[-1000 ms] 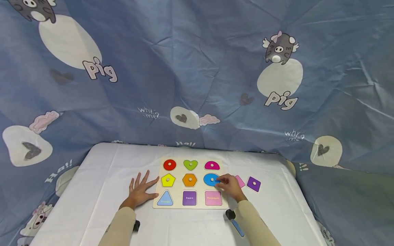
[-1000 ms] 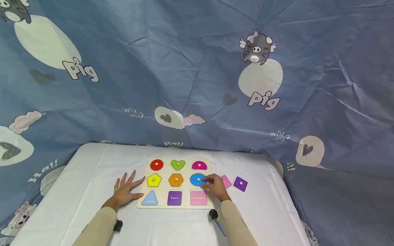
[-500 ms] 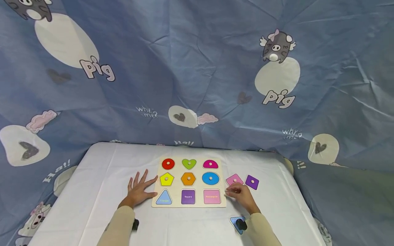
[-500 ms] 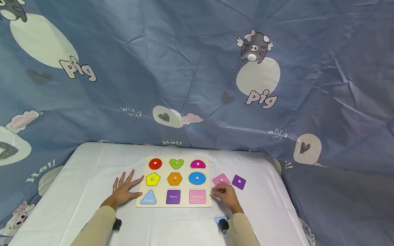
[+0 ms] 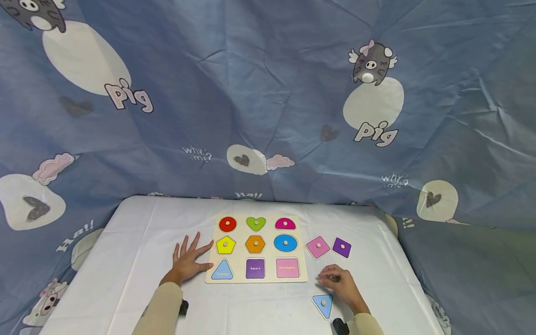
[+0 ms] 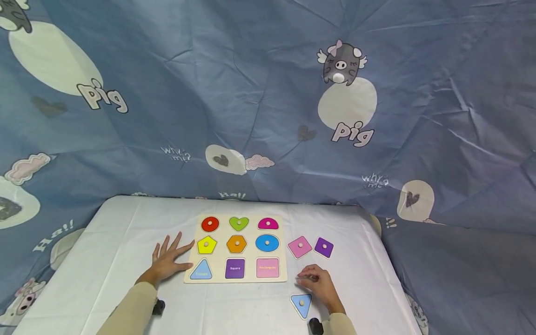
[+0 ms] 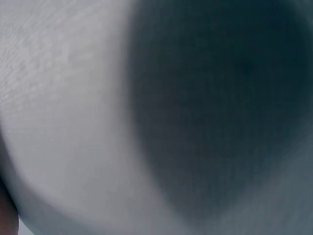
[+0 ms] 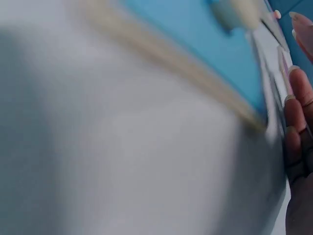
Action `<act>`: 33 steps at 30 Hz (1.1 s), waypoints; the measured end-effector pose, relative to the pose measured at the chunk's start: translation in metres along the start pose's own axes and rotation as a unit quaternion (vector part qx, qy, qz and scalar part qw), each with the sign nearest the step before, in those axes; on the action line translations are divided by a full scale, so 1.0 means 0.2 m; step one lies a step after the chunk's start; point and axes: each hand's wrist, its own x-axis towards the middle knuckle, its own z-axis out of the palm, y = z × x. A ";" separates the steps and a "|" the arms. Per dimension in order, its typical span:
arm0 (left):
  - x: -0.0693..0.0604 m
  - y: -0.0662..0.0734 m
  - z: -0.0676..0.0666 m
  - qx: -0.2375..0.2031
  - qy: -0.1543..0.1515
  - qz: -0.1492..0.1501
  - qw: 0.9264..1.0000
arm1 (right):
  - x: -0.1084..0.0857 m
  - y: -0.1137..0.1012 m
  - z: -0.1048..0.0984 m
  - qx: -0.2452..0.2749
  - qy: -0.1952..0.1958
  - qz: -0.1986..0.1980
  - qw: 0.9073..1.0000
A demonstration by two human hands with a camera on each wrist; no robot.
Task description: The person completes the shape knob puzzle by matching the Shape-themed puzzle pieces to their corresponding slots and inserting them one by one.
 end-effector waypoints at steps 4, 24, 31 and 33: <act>-0.01 0.01 -0.01 -0.002 0.000 0.000 1.000 | -0.08 0.03 -0.01 -0.012 -0.004 -0.022 1.000; -0.01 0.00 0.00 0.001 0.003 0.001 1.000 | -0.27 -0.02 0.03 -0.031 0.039 -0.053 0.997; -0.01 0.01 0.00 -0.007 0.003 0.004 1.000 | -0.30 -0.14 0.01 -0.063 0.034 -0.084 0.994; -0.01 0.01 -0.01 -0.006 0.001 0.003 1.000 | -0.30 -0.11 0.01 -0.068 0.034 -0.069 0.995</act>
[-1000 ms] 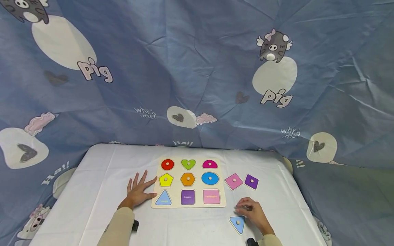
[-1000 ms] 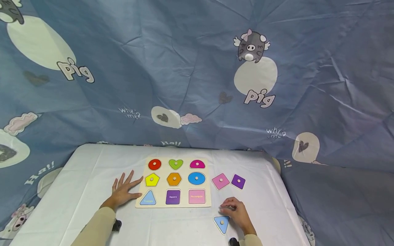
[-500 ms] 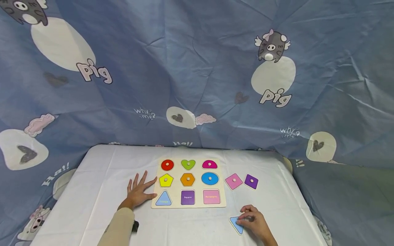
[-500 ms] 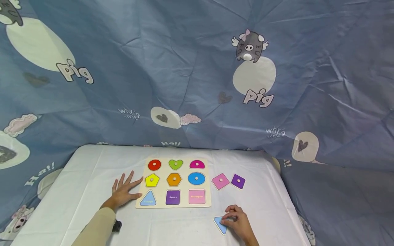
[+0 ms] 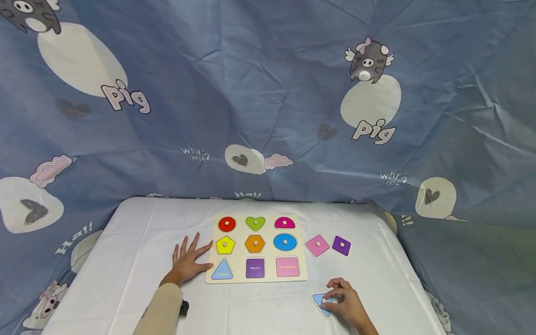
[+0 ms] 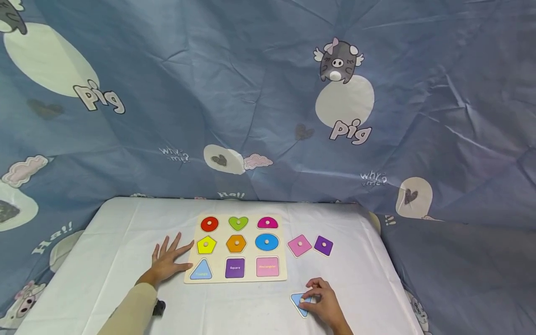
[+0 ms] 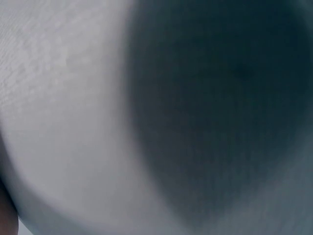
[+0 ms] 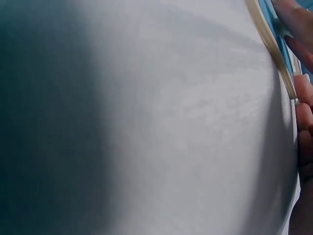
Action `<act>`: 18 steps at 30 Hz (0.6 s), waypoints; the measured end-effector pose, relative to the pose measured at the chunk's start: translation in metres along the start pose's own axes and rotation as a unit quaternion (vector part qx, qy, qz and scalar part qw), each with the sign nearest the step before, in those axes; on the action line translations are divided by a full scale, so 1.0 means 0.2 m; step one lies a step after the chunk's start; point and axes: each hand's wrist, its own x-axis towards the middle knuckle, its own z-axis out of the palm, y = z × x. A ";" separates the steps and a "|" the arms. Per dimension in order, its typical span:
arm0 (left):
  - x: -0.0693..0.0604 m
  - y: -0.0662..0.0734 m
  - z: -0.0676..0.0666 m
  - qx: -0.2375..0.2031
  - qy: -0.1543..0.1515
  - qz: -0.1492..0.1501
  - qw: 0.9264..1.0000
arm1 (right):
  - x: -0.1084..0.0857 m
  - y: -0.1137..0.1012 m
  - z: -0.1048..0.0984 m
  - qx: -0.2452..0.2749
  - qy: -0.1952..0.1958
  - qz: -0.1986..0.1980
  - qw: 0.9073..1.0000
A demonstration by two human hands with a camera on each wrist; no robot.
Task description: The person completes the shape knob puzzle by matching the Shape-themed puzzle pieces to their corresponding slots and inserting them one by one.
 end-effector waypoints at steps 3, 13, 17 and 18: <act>0.00 0.00 0.00 -0.001 -0.002 -0.001 1.000 | 0.01 0.08 0.02 -0.016 -0.005 0.024 1.000; 0.00 -0.01 0.00 0.000 -0.004 -0.003 1.000 | 0.02 0.16 0.06 0.004 0.029 0.011 0.999; 0.00 -0.01 0.00 -0.001 -0.003 -0.004 1.000 | 0.02 0.15 0.06 -0.004 0.046 -0.004 0.999; 0.00 -0.01 0.00 -0.002 -0.003 -0.004 1.000 | 0.02 0.15 0.06 -0.007 0.047 -0.005 0.999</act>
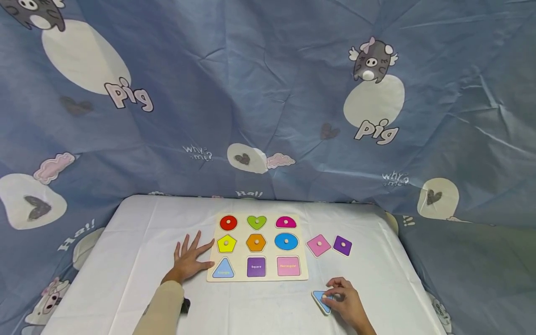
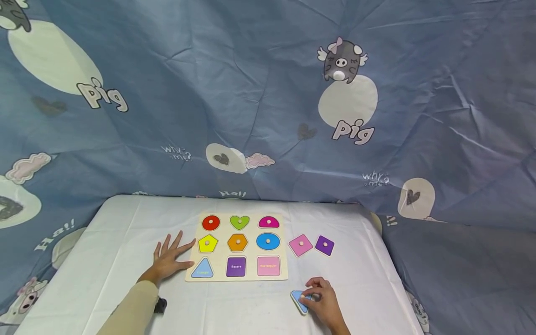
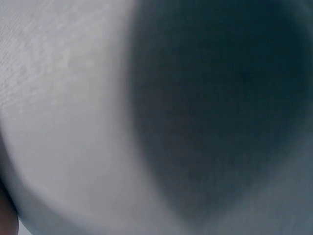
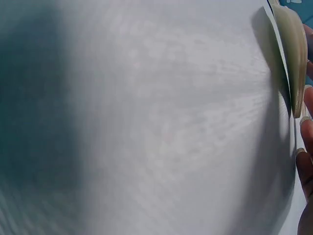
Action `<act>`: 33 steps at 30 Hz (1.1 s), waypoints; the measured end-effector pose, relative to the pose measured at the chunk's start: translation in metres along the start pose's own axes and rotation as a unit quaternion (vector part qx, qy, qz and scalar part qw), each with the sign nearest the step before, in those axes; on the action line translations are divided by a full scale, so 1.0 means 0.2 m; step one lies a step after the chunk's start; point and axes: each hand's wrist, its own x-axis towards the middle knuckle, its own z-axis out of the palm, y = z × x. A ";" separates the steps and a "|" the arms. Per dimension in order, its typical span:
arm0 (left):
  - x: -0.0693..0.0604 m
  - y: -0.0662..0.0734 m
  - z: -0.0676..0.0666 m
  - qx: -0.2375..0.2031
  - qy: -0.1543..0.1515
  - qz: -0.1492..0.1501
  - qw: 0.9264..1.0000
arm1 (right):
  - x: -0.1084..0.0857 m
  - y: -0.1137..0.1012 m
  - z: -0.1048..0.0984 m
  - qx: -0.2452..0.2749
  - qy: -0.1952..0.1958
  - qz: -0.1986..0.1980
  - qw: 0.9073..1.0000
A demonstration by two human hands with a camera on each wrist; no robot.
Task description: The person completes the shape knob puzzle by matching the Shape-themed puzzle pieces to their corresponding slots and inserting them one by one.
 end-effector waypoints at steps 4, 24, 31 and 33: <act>0.00 0.00 0.00 -0.002 -0.001 -0.001 1.000 | 0.01 -0.02 -0.01 -0.011 0.003 -0.002 1.000; 0.01 -0.01 0.00 0.009 0.003 0.005 1.000 | 0.18 -0.13 0.11 0.002 -0.026 -0.080 0.996; 0.01 0.00 0.01 0.006 0.003 -0.001 1.000 | 0.29 -0.20 0.18 0.028 -0.054 -0.136 0.989; 0.01 0.00 0.01 0.006 0.003 -0.002 1.000 | 0.31 -0.21 0.21 0.031 -0.061 -0.165 0.984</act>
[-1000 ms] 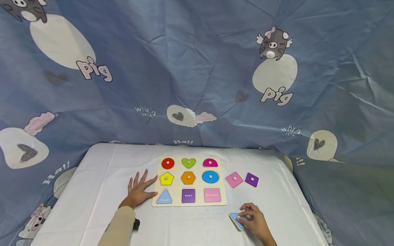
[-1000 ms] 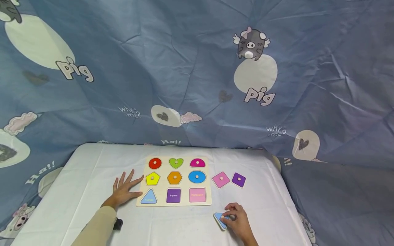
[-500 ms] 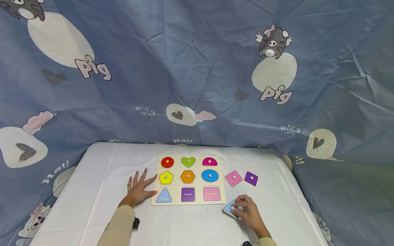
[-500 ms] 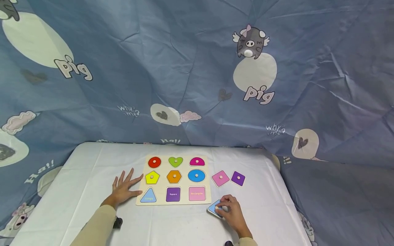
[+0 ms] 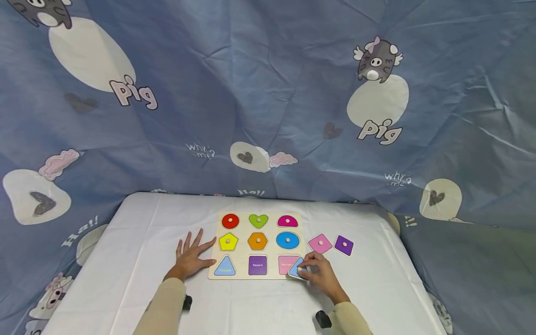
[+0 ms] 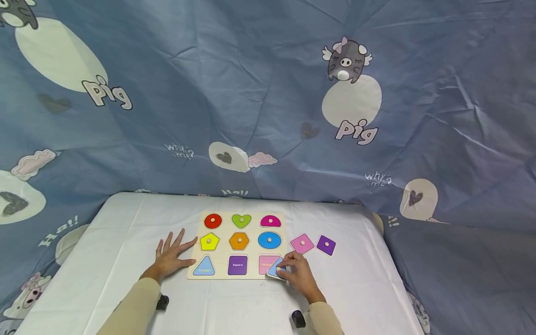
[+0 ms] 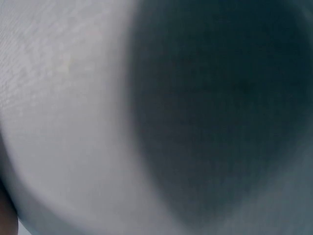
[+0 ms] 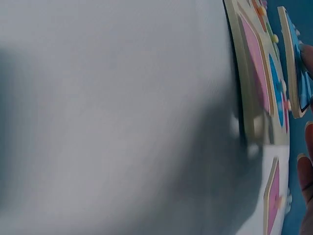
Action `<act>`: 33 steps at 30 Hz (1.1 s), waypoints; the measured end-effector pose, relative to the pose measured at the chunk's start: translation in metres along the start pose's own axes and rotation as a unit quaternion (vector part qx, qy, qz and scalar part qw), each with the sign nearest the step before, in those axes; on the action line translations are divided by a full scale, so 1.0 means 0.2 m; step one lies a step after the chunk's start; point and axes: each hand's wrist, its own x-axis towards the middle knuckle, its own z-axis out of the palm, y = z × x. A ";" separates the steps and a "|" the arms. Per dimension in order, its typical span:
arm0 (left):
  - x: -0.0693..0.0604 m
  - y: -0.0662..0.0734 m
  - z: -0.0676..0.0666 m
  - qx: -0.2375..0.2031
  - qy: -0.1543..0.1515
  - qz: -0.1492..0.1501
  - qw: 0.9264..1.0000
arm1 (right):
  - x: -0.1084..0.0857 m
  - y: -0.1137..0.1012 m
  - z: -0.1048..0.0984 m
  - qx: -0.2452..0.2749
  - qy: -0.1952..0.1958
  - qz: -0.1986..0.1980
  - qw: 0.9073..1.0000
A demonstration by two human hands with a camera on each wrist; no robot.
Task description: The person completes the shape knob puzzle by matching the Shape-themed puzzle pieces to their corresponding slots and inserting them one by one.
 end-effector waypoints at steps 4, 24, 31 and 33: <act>0.00 0.00 0.00 0.002 0.001 0.002 1.000 | 0.07 -0.01 0.05 0.015 -0.025 -0.007 1.000; 0.00 0.01 -0.01 0.002 0.004 0.003 1.000 | 0.31 -0.13 0.32 0.022 -0.089 0.016 0.996; -0.01 0.01 -0.01 0.004 0.006 -0.001 1.000 | 0.36 -0.17 0.41 0.026 -0.117 0.042 0.992; -0.02 0.01 -0.01 0.001 0.007 -0.001 1.000 | 0.37 -0.18 0.43 0.032 -0.125 0.047 0.990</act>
